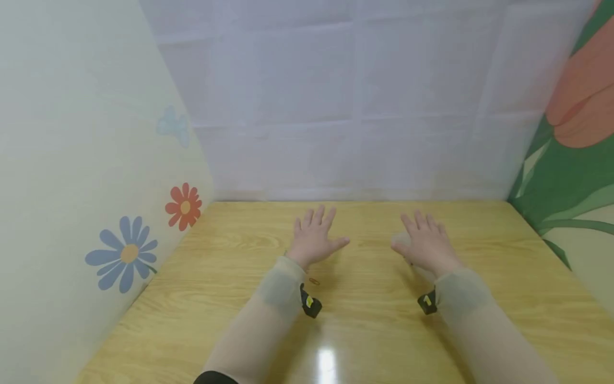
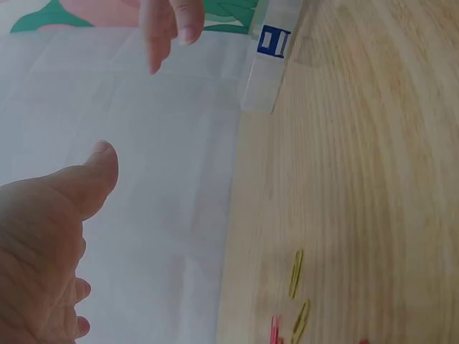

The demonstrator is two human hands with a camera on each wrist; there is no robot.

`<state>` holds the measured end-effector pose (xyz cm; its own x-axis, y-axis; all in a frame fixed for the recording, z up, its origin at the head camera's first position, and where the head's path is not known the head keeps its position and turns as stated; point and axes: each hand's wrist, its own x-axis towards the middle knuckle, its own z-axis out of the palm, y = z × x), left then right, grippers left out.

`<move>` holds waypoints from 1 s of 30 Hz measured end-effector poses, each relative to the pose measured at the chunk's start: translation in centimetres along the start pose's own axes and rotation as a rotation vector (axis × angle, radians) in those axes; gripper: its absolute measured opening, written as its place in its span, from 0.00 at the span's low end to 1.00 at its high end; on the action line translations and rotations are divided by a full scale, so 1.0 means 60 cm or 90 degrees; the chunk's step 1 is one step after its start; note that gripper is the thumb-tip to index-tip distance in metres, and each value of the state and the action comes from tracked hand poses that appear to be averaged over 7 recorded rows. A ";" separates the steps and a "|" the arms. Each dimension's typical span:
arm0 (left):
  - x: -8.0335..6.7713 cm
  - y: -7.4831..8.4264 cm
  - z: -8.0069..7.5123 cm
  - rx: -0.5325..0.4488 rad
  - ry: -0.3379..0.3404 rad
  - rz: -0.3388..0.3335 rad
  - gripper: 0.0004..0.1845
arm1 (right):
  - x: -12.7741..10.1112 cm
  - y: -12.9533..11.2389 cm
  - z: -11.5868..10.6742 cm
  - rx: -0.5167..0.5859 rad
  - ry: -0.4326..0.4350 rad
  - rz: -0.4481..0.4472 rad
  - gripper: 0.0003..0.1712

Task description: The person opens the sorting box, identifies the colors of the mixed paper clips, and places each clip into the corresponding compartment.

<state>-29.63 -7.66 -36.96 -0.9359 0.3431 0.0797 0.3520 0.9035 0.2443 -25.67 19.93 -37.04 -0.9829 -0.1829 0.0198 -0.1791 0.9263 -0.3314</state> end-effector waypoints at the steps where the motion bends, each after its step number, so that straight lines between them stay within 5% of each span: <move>1: 0.001 0.002 0.003 -0.006 0.001 0.005 0.49 | -0.001 0.001 0.001 -0.002 0.005 -0.005 0.53; 10: 0.011 0.031 0.027 -0.048 -0.001 0.055 0.45 | -0.005 0.014 0.007 0.003 0.047 -0.024 0.46; 30: 0.041 0.100 0.074 -0.019 -0.032 0.137 0.42 | -0.014 0.039 0.018 0.009 0.031 -0.005 0.41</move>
<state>-29.79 -0.22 -39.60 -0.8370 0.5404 0.0858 0.5428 0.7999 0.2560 -25.23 21.89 -38.83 -0.9823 -0.1741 0.0685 -0.1870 0.9199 -0.3446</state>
